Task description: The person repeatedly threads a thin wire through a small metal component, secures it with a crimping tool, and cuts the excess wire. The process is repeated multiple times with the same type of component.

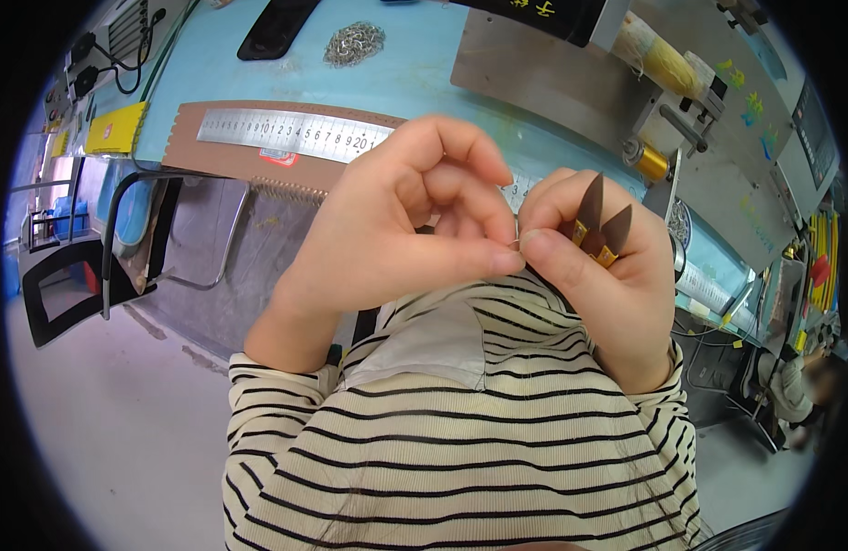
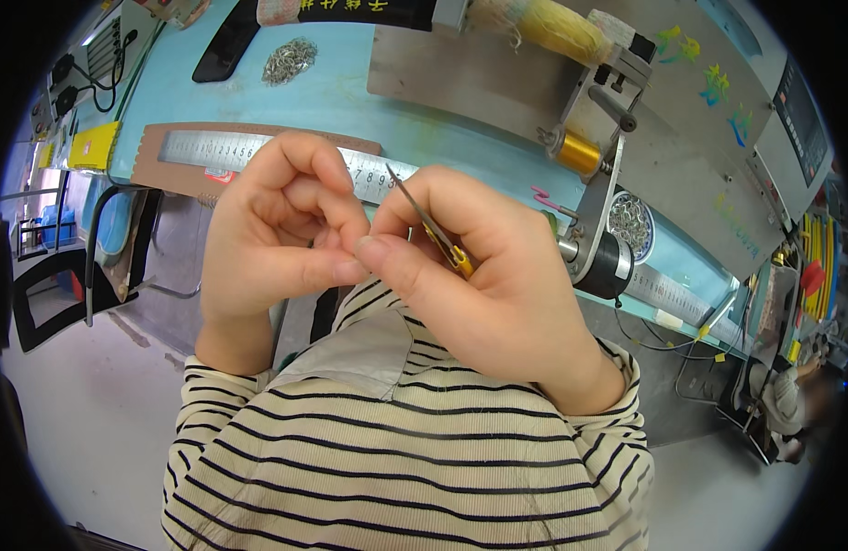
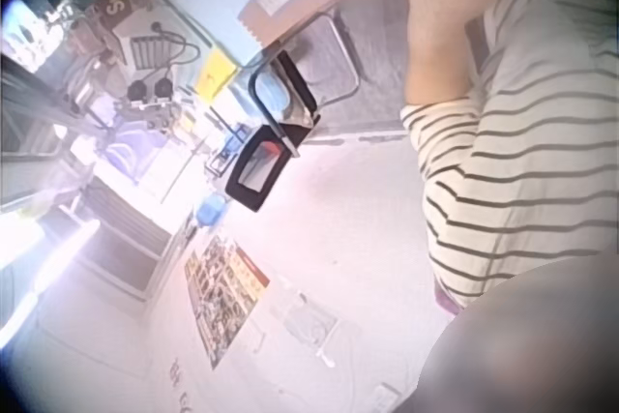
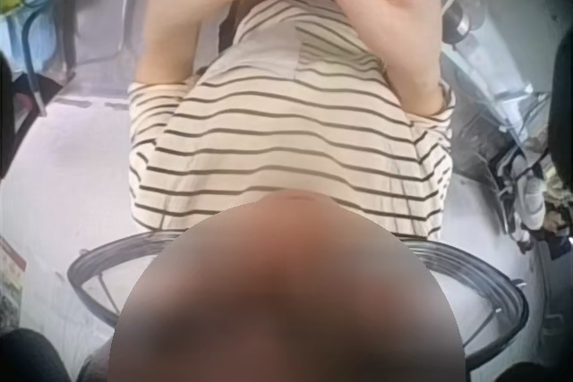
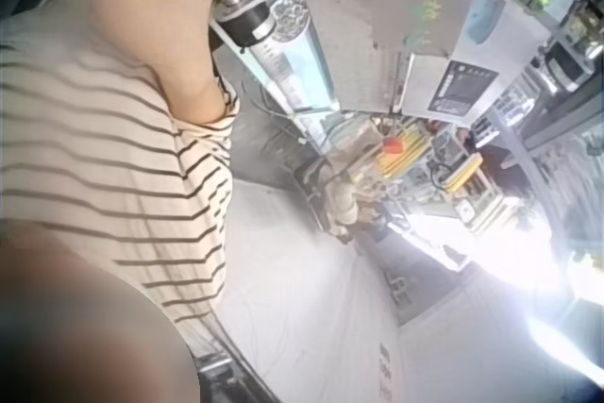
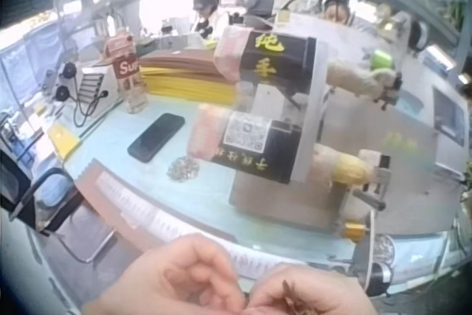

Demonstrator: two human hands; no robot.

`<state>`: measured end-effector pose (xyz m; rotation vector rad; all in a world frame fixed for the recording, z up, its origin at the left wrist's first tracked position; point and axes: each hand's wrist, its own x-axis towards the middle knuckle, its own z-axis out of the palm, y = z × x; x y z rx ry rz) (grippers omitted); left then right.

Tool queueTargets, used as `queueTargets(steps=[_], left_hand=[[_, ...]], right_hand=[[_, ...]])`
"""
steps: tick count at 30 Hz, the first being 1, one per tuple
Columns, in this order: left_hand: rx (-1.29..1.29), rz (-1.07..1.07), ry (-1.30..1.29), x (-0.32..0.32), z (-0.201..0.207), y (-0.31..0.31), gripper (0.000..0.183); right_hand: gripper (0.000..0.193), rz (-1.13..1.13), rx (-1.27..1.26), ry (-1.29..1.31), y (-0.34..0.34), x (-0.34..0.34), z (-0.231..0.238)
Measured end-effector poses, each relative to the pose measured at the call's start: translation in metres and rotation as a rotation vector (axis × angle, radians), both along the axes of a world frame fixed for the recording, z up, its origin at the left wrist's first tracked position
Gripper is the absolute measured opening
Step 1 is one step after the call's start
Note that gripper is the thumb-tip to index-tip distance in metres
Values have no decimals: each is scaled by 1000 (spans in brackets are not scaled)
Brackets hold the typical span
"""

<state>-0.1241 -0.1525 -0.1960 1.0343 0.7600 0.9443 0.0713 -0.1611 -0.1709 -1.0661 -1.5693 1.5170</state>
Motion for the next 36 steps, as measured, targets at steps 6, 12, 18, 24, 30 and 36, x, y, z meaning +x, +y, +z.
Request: queueTargets(steps=[6, 12, 18, 24, 30, 36], left_hand=[[41, -65, 120, 1, 13, 1, 55], [149, -113, 242, 2, 17, 2, 54], [308, -47, 307, 6, 15, -1, 52], [361, 2, 333, 9, 13, -2, 51], [373, 11, 329, 12, 13, -1, 53], [305, -169, 460, 6, 29, 7, 56]], right_hand=[[5, -11, -55, 22, -4, 9, 3], [9, -45, 3, 28, -6, 9, -4], [9, -62, -29, 7, -10, 11, -3], [9, -75, -45, 130, -11, 10, -10], [8, -76, 24, 131, -10, 9, -13], [9, 84, -240, 149, -1, 19, -8]])
